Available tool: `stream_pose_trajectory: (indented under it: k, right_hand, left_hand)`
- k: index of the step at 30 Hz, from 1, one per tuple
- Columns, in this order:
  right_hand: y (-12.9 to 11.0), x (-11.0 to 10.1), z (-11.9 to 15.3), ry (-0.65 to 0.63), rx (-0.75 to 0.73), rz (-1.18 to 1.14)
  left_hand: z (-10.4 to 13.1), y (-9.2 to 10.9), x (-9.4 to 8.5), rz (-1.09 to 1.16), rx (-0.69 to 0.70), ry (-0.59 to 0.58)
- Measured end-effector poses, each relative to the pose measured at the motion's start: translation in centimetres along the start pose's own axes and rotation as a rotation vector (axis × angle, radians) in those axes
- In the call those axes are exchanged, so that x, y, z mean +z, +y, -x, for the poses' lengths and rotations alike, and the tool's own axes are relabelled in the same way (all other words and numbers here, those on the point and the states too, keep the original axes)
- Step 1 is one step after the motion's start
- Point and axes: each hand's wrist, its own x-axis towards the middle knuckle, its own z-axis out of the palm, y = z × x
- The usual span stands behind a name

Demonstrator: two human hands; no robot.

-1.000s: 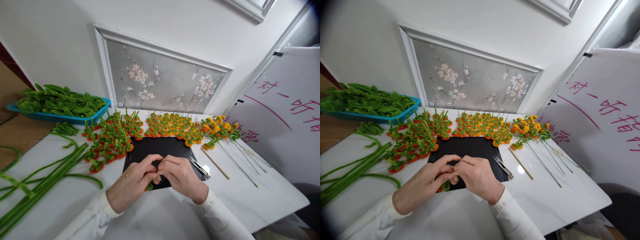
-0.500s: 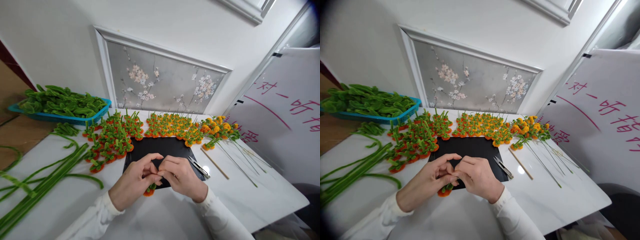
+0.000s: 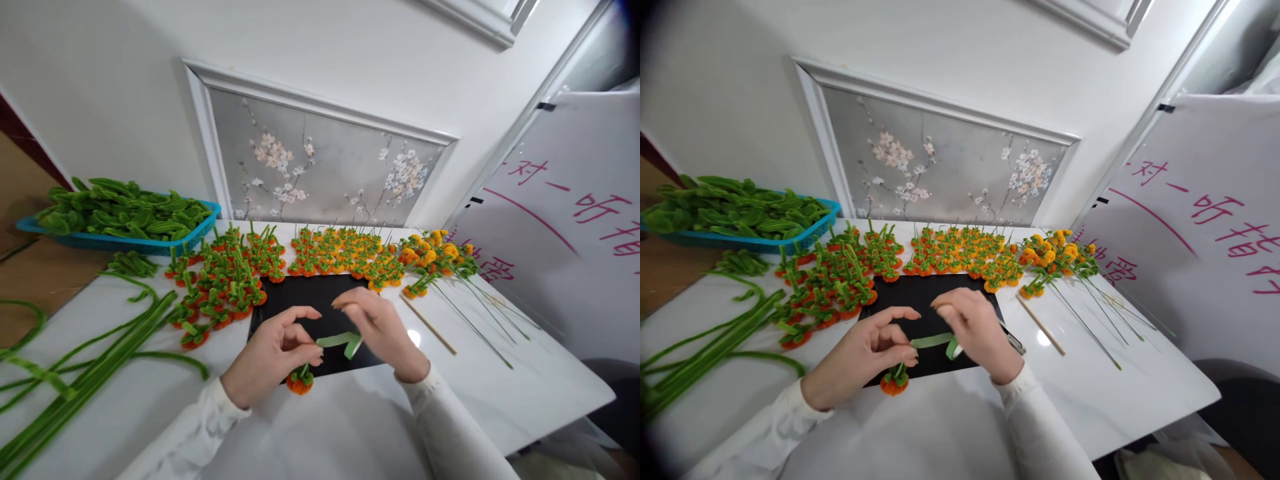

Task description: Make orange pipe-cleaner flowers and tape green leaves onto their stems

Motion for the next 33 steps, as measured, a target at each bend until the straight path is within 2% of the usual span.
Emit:
stream_pose_trajectory:
  k: [1, 3, 6, 9, 12, 16, 18, 20, 22, 25, 28, 33]
  right_hand:
    - [0.7, -0.6, 0.1, 0.053, 0.069, 0.033]
    - [2.5, -1.9, 1.0, 0.071, 0.227, 0.185]
    - [4.9, -3.2, 3.3, -0.022, 0.511, 0.484]
    - [6.1, -3.6, 5.4, -0.109, 0.69, 0.598]
    - [6.3, -3.6, 6.3, -0.128, 0.739, 0.541]
    - [5.6, -3.3, 6.2, -0.097, 0.667, 0.489]
    - [4.5, -2.8, 6.2, -0.022, 0.616, 0.348]
    - [2.6, -1.8, 6.1, 0.064, 0.569, -0.043]
    - [0.3, -0.4, 5.8, -0.021, 0.548, -0.487]
    - [-3.1, 1.9, 5.3, -0.137, 0.62, -0.925]
    - [-5.2, 3.9, 5.0, -0.185, 0.726, -1.134]
    - [-6.1, 5.7, 5.1, -0.216, 0.922, -1.383]
  left_hand:
    - [-0.1, 0.1, -0.1, -0.015, -0.005, 0.015]
    - [-0.2, 0.2, -0.4, -0.036, -0.021, 0.039]
    - [-0.2, 0.4, -0.7, -0.052, -0.061, 0.039]
    - [-0.2, 0.3, -0.7, -0.047, -0.085, 0.038]
    - [-0.1, 0.3, -0.7, -0.022, -0.13, 0.084]
    - [0.2, 0.8, -1.1, 0.104, -0.239, 0.103]
    - [0.2, 1.2, -1.4, 0.16, -0.281, 0.087]
    - [0.3, 1.4, -1.7, 0.189, -0.309, 0.074]
    - [0.3, 1.5, -1.7, 0.208, -0.33, 0.068]
    - [0.4, 1.4, -1.7, 0.213, -0.34, 0.071]
    - [0.4, 1.5, -2.1, 0.161, -0.338, 0.042]
    - [0.4, 1.9, -3.2, 0.069, -0.367, 0.013]
